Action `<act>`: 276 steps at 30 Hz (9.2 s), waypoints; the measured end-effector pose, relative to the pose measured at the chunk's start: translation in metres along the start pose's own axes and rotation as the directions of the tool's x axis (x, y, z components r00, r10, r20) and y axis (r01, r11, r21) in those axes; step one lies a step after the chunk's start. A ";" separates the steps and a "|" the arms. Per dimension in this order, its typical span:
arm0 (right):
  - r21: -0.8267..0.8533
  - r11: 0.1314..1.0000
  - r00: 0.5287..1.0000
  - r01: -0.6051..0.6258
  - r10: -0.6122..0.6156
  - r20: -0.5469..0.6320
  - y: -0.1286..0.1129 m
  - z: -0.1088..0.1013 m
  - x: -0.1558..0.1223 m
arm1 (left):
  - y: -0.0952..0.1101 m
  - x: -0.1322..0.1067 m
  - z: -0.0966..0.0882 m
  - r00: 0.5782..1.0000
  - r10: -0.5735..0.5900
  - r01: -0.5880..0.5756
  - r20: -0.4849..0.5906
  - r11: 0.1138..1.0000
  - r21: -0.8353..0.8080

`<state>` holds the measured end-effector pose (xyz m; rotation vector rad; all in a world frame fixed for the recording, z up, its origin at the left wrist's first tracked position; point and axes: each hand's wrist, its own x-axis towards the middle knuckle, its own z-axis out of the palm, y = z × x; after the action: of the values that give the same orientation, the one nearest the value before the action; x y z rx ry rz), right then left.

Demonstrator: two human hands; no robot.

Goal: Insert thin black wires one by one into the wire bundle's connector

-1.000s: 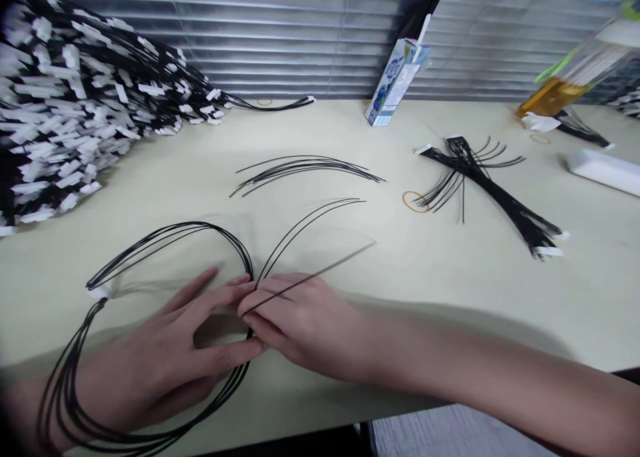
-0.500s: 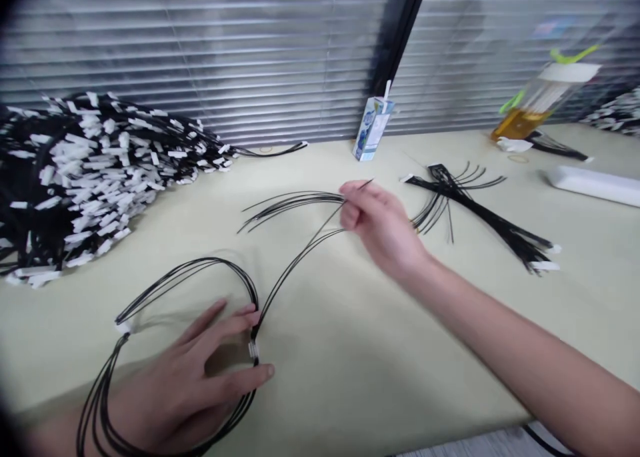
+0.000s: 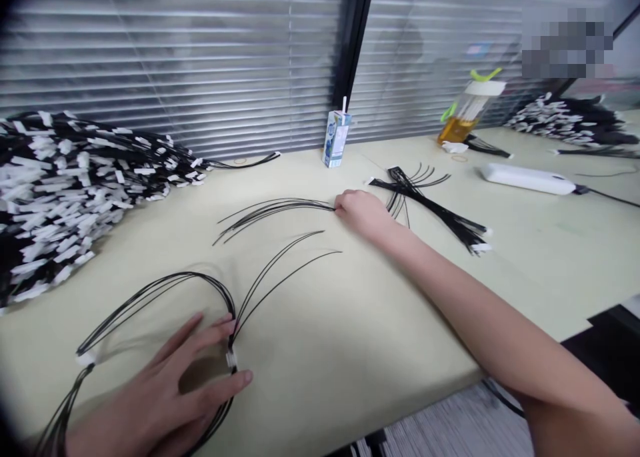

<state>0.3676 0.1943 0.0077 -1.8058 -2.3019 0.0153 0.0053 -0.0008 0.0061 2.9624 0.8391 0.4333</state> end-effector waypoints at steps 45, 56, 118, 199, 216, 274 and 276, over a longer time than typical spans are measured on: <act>0.787 0.607 0.900 0.111 -0.398 0.180 -0.173 -0.020 -0.113 | 0.008 0.002 -0.005 0.991 -0.112 0.122 0.071 0.979 -0.163; 0.777 0.588 0.868 0.223 -0.483 0.117 -0.172 -0.018 -0.114 | 0.008 0.002 -0.005 0.989 -0.120 0.133 0.087 0.977 -0.167; -0.024 0.996 0.995 0.085 -0.084 0.053 0.020 0.004 0.052 | 0.002 0.001 0.003 0.999 -0.022 0.021 -0.029 0.998 -0.052; 0.773 0.629 0.974 -0.082 0.215 -0.071 -0.056 -0.006 -0.018 | 0.001 0.004 -0.006 0.999 0.025 -0.027 -0.041 0.999 -0.047; 0.410 0.905 0.986 -0.117 0.155 -0.060 -0.004 -0.001 0.000 | 0.001 0.004 -0.005 0.999 0.027 -0.028 -0.026 0.999 -0.034; 0.638 0.604 0.731 0.478 -0.676 0.092 -0.170 -0.022 -0.118 | 0.006 -0.001 -0.004 0.993 -0.085 0.095 0.080 0.987 -0.133; 0.647 0.592 0.729 0.480 -0.679 0.081 -0.170 -0.021 -0.118 | 0.006 0.000 -0.004 0.992 -0.095 0.106 0.082 0.984 -0.141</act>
<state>0.2349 0.0363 0.0328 -0.7034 -2.5874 0.8837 0.0073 -0.0060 0.0106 2.7709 0.9028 0.3600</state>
